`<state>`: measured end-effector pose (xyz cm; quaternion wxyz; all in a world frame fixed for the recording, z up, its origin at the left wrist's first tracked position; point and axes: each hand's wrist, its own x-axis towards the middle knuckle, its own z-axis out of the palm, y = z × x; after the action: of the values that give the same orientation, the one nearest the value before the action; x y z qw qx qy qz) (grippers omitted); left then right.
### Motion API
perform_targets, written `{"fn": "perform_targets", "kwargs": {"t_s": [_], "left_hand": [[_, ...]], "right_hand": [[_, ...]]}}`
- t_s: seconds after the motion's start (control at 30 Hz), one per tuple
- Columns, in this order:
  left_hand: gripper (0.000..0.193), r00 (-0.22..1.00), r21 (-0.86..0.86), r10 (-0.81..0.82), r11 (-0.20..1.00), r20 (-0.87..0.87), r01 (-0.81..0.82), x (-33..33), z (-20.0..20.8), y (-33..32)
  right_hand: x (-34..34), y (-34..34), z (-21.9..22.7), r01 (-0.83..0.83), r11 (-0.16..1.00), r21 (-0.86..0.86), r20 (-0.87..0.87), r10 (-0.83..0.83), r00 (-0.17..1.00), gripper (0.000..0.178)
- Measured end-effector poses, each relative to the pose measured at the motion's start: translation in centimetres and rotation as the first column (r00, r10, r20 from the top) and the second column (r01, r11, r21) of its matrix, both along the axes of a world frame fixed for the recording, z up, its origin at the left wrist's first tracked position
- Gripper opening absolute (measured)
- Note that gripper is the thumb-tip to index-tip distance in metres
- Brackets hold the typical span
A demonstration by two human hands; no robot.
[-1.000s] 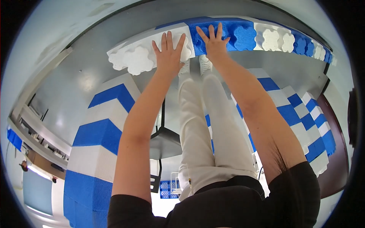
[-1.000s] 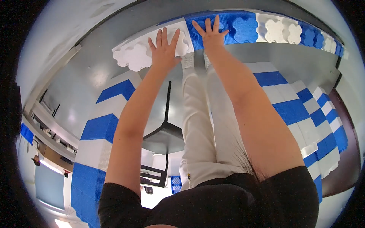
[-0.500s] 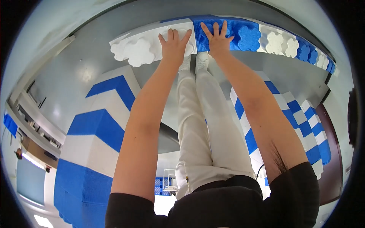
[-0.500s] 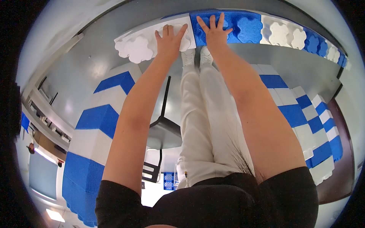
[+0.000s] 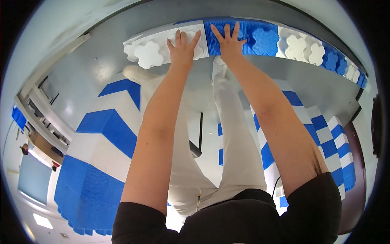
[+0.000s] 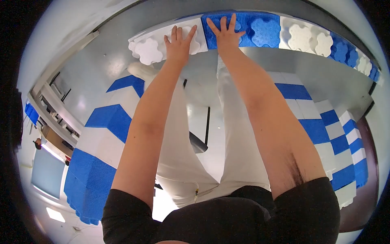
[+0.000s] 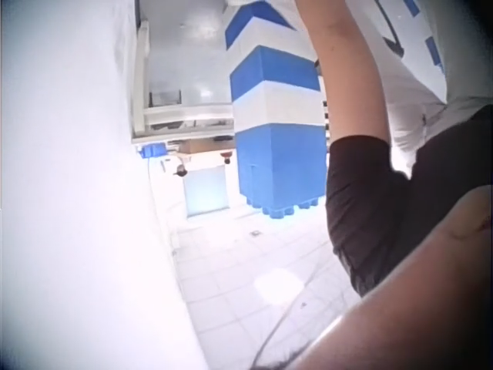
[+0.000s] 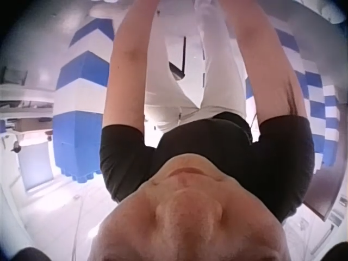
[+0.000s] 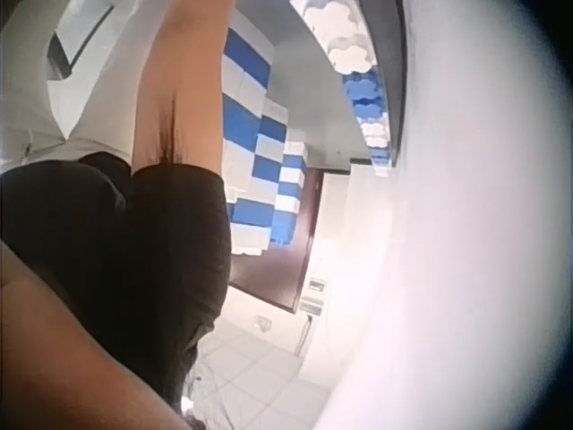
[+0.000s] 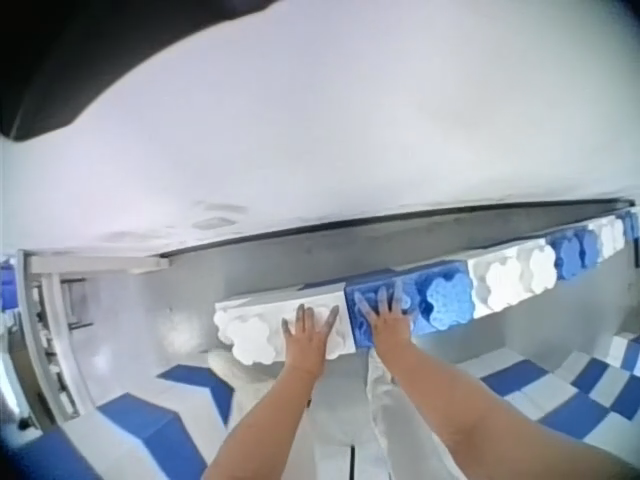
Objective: The recorder is stacking large white and blue foam blocks to build walls or pillars in a large open room.
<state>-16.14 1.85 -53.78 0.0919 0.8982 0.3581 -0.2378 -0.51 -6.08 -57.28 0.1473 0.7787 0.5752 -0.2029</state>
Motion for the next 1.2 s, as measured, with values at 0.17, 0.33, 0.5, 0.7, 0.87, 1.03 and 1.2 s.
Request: {"fn": "perform_targets", "kwargs": {"t_s": [0.17,0.33,0.5,0.7,0.87,1.03,1.2], "left_hand": [[0.091,1.000,-0.054,-0.015,0.998,-0.027,0.013,-0.1,-0.4,0.3],[0.092,1.000,-0.075,0.003,0.997,0.025,-0.001,-0.2,-0.3,0.6],[0.090,0.998,-0.048,-0.060,0.997,0.014,0.061,-0.8,-1.2,1.4],[0.087,0.992,-0.104,-0.107,0.990,-0.066,0.100,0.0,-0.2,1.8],[0.093,0.988,-0.059,-0.150,0.987,-0.022,0.149,-0.1,0.3,2.0],[0.093,0.986,-0.055,-0.156,0.987,-0.057,0.153,-0.4,0.4,1.9],[0.101,0.986,-0.106,-0.156,0.983,-0.056,0.150,-1.5,1.6,2.3]], "right_hand": [[0.0,0.4,0.7,0.059,0.990,-0.131,-0.072,-0.069,0.995,0.089],[-0.2,0.2,0.6,0.069,0.993,-0.094,-0.086,-0.077,0.993,0.092],[-0.5,0.5,1.0,0.088,0.993,-0.083,-0.068,-0.093,0.993,0.093],[-0.1,1.0,0.9,0.101,0.970,-0.222,-0.079,-0.122,0.989,0.094],[-0.1,1.0,0.8,0.108,0.969,-0.222,-0.085,-0.130,0.988,0.088],[0.0,1.0,1.0,0.108,0.969,-0.224,-0.108,-0.134,0.985,0.087],[-0.2,0.7,1.0,0.125,0.978,-0.167,-0.147,-0.150,0.978,0.087]]}}
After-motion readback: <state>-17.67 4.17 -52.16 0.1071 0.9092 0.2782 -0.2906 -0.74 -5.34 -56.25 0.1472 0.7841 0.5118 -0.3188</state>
